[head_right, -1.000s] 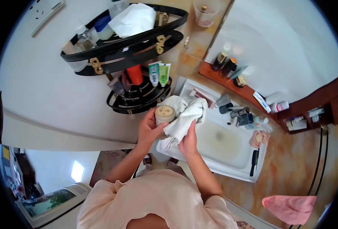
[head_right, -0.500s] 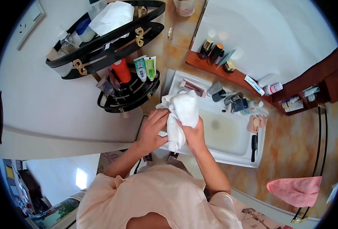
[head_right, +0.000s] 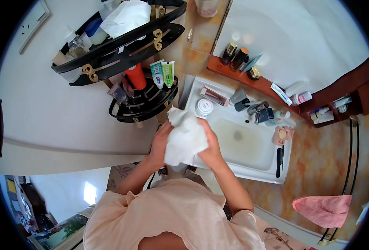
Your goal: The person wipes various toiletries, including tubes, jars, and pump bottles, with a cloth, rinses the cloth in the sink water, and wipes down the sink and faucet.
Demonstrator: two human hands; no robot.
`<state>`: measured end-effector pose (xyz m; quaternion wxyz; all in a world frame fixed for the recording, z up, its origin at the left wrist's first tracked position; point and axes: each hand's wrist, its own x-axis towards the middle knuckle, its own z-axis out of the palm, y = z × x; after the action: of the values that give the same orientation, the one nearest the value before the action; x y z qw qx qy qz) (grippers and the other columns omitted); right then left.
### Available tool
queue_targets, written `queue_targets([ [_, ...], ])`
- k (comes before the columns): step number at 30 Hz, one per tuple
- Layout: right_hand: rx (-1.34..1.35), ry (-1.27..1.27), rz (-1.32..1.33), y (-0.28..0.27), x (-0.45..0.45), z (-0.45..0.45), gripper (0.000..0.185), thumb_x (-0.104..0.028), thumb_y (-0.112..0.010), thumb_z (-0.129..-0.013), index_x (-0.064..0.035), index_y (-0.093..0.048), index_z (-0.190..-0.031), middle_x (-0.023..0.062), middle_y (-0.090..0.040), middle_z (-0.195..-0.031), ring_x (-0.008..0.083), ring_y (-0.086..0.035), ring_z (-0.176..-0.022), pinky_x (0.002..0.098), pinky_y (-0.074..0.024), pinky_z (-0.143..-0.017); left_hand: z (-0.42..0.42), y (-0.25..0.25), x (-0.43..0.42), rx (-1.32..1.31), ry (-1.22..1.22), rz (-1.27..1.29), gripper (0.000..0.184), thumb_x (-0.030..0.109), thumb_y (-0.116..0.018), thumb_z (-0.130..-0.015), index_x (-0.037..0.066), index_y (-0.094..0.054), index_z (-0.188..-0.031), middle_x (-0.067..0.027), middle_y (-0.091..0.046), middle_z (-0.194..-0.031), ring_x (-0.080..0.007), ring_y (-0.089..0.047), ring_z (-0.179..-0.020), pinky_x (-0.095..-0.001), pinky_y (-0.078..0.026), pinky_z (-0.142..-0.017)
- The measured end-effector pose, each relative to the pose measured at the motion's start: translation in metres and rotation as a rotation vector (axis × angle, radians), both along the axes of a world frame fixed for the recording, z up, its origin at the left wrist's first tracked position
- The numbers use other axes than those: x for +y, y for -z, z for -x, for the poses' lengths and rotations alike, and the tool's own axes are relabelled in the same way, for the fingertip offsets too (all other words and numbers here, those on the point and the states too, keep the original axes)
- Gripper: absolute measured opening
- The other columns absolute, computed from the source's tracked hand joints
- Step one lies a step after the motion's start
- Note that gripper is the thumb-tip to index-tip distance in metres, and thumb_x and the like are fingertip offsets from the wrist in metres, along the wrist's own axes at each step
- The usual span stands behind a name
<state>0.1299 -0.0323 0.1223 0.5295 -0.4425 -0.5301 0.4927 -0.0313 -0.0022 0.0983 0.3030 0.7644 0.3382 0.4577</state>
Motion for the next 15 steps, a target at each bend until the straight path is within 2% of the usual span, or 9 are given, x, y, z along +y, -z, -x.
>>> queue_targets([
  [1, 0.149, 0.052, 0.091, 0.013, 0.002, 0.0, 0.043, -0.007, -0.066, -0.078, -0.0002, -0.05, -0.117, 0.0081, -0.057, -0.111, 0.0154, -0.056, -0.1, 0.0299, -0.0446, -0.087, 0.0, -0.003, 0.0, -0.005, -0.002, -0.029, 0.049, 0.013, -0.071, -0.062, -0.001, -0.056, -0.107, -0.0163, -0.055, -0.103, -0.0344, -0.052, -0.097, -0.0389, -0.043, -0.084],
  [3, 0.213, 0.081, 0.114, 0.02, 0.007, 0.006, 0.038, -0.005, -0.065, -0.079, -0.0001, -0.052, -0.114, 0.0085, -0.058, -0.11, 0.0152, -0.057, -0.098, 0.0295, -0.0455, -0.086, 0.001, -0.012, 0.0, -0.013, -0.012, -0.09, 0.044, 0.012, -0.069, -0.064, -0.001, -0.056, -0.104, -0.0165, -0.054, -0.101, -0.0352, -0.052, -0.095, -0.0397, -0.043, -0.083],
  [7, 0.357, 0.086, 0.248, 0.034, 0.009, 0.009, 0.04, -0.002, -0.065, -0.078, -0.0001, -0.052, -0.115, 0.0083, -0.058, -0.111, 0.0152, -0.057, -0.099, 0.0301, -0.0443, -0.088, 0.006, -0.001, 0.003, -0.118, 0.049, 0.082, 0.042, 0.013, -0.069, -0.064, -0.001, -0.057, -0.102, -0.017, -0.056, -0.1, -0.0359, -0.053, -0.093, -0.04, -0.042, -0.083],
  [10, 0.0, -0.098, 0.172, 0.015, 0.006, 0.007, 0.044, -0.002, -0.066, -0.076, 0.0002, -0.051, -0.117, 0.0076, -0.057, -0.112, 0.015, -0.056, -0.1, 0.0302, -0.0423, -0.091, 0.018, 0.003, 0.006, -0.169, 0.154, 0.245, 0.041, 0.013, -0.069, -0.064, -0.001, -0.057, -0.1, -0.0172, -0.056, -0.098, -0.0364, -0.053, -0.092, -0.0397, -0.042, -0.082],
  [12, -0.065, -0.161, 0.084, 0.003, 0.013, 0.009, 0.045, -0.002, -0.066, -0.075, 0.0006, -0.051, -0.118, 0.0068, -0.058, -0.112, 0.0147, -0.055, -0.101, 0.0298, -0.0414, -0.091, 0.023, 0.014, 0.006, -0.143, 0.174, 0.338, 0.042, 0.013, -0.07, -0.062, 0.0, -0.057, -0.1, -0.0173, -0.057, -0.098, -0.0364, -0.054, -0.091, -0.0394, -0.042, -0.081],
  [13, -0.1, -0.188, 0.039, -0.001, 0.016, 0.009, 0.046, -0.002, -0.066, -0.075, 0.0007, -0.051, -0.118, 0.0064, -0.058, -0.111, 0.0145, -0.055, -0.101, 0.0296, -0.041, -0.091, 0.022, 0.016, 0.005, -0.125, 0.153, 0.288, 0.043, 0.013, -0.07, -0.062, 0.0, -0.057, -0.1, -0.0176, -0.057, -0.099, -0.0364, -0.054, -0.091, -0.0393, -0.042, -0.08],
  [15, 0.008, -0.155, 0.091, 0.009, 0.024, 0.008, 0.044, -0.004, -0.066, -0.075, 0.001, -0.051, -0.117, 0.0065, -0.059, -0.11, 0.0141, -0.056, -0.1, 0.0289, -0.0422, -0.089, 0.017, 0.019, 0.003, -0.092, 0.112, 0.186, 0.044, 0.013, -0.071, -0.06, 0.0, -0.057, -0.099, -0.018, -0.057, -0.099, -0.0364, -0.054, -0.091, -0.0393, -0.042, -0.079],
])
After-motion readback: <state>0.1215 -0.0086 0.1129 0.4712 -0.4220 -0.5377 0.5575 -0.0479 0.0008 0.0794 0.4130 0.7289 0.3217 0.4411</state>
